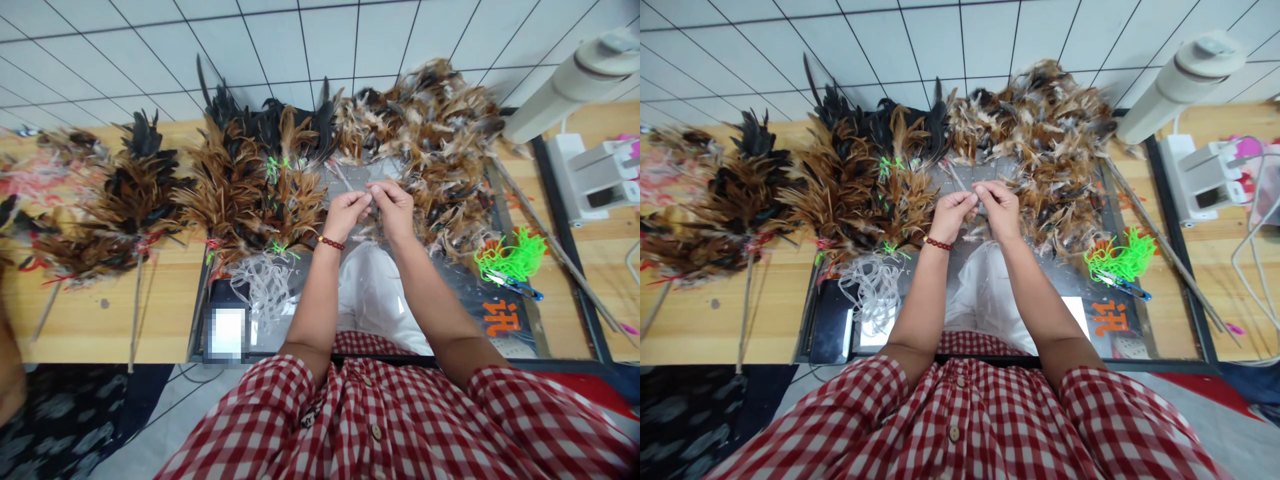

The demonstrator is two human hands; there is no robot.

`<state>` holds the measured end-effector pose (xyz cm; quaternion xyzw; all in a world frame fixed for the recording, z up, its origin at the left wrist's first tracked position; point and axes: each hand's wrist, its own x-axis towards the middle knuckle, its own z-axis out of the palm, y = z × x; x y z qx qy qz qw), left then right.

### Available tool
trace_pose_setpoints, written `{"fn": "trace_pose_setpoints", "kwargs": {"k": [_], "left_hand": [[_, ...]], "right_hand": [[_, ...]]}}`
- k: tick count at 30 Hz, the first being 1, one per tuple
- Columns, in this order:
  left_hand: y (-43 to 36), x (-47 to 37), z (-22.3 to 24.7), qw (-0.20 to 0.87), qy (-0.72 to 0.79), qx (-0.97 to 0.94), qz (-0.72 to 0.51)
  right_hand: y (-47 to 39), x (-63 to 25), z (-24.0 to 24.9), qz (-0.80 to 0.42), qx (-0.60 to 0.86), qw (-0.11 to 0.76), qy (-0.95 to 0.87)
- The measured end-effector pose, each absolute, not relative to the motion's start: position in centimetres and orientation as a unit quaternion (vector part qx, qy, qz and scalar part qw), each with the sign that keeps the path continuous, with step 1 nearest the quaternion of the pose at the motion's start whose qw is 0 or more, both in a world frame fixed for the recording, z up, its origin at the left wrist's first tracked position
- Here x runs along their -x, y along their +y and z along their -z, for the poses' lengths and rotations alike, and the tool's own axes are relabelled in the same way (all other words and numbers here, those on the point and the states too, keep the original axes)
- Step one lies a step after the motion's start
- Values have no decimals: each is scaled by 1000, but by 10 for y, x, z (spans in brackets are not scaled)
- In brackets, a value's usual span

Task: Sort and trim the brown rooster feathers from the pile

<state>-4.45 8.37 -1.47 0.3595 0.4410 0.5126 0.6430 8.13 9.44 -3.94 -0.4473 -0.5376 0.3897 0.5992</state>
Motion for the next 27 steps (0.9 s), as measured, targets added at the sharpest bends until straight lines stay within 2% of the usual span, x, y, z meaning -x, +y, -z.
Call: {"fn": "trace_pose_setpoints", "kwargs": {"k": [5,11,17,27], "left_hand": [[85,45,17,657,450,-309,-520],[85,45,16,669,438,-270,-536],[85,45,13,671,428,-260,-547],[83,46,12,695,418,-297,-504]], "right_hand": [[96,-84,43,-422,455,591,-516],[90,-87,34,-374,428,547,-614],[91,-87,35,-396,405,527,-634],[96,-82,39,-448,406,581,-546]]}}
